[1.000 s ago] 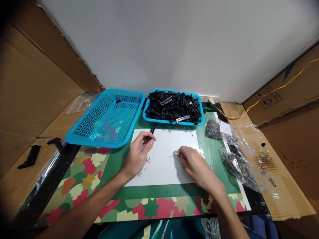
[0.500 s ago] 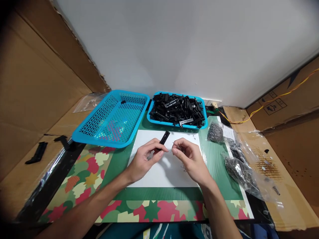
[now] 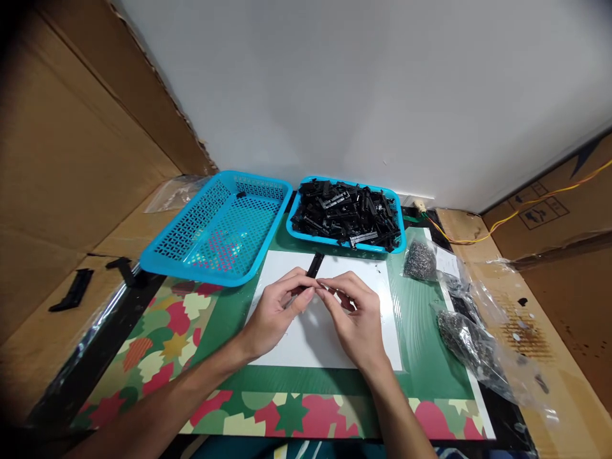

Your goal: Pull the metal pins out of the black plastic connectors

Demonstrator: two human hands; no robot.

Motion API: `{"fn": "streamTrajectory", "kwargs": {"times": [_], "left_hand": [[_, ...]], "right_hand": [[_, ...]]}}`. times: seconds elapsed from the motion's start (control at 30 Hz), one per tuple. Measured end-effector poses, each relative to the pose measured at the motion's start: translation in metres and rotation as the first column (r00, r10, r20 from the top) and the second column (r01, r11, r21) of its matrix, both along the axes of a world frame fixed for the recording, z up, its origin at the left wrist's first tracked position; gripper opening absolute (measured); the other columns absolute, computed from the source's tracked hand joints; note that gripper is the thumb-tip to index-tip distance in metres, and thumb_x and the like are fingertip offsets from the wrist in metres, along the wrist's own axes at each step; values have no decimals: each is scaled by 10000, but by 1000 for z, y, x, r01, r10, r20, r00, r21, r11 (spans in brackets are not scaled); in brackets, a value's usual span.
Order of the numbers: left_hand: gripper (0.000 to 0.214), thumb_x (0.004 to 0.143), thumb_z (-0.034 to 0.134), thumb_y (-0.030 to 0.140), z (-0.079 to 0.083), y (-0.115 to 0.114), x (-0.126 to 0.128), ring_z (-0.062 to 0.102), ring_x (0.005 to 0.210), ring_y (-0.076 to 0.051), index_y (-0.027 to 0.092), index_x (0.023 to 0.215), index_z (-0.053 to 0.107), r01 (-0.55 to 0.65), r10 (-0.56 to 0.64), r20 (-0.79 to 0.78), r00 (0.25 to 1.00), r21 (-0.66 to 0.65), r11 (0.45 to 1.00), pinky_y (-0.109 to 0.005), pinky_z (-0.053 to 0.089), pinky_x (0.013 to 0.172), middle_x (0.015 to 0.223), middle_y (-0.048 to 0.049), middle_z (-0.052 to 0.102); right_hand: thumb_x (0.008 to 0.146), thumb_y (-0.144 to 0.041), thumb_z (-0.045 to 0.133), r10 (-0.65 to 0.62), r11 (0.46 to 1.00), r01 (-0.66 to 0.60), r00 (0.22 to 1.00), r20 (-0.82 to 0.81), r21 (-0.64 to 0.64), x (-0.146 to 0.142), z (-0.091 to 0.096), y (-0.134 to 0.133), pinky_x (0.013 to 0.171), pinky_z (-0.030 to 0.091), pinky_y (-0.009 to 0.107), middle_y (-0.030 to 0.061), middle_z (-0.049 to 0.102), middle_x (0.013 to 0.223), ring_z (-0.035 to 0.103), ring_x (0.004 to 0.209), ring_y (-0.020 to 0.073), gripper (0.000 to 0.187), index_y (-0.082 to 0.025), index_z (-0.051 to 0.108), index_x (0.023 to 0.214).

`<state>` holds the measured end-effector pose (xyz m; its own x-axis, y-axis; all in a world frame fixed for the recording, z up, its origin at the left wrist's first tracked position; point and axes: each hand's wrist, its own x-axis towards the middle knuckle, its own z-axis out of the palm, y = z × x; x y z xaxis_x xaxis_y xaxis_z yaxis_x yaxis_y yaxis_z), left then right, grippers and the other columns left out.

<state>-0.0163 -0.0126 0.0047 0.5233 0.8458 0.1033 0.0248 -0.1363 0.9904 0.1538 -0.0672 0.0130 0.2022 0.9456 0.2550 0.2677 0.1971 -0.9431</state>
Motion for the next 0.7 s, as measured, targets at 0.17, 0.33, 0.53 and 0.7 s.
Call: {"fn": "streamTrajectory", "kwargs": {"times": [0.17,0.33,0.53,0.7], "left_hand": [[227,1053,587,339,2,0,-1,560,851,-155,204,1107,762,8,-8,4,1000,-19,1000,-280,409,734,956,-27,586],[274,1047,599,365,6,1,-2,530,767,-127,166,902,721,18,-16,27,1000,-91,996,-276,386,711,885,-9,568],[294,1060,579,404,4,1,0,495,711,-113,163,934,689,94,-67,128,989,-215,972,-269,373,688,813,14,525],[297,1060,583,411,2,2,0,466,697,-115,159,925,663,106,-68,158,985,-250,962,-260,361,680,758,24,510]], "right_hand": [[943,-208,760,-24,1000,23,991,-134,-10,0,-1,0,609,463,299,44,742,880,655,774,184,110,-272,843,975],[915,-187,780,-15,1000,13,979,-203,-10,2,3,3,626,485,291,30,716,835,645,766,173,134,-286,863,950],[891,-172,791,17,1000,-20,980,-201,-12,0,1,3,581,464,280,22,664,815,626,714,155,181,-307,879,973],[879,-186,808,-7,1000,4,981,-194,-17,-2,-1,3,530,409,266,16,642,810,583,669,135,158,-304,878,957]]}}
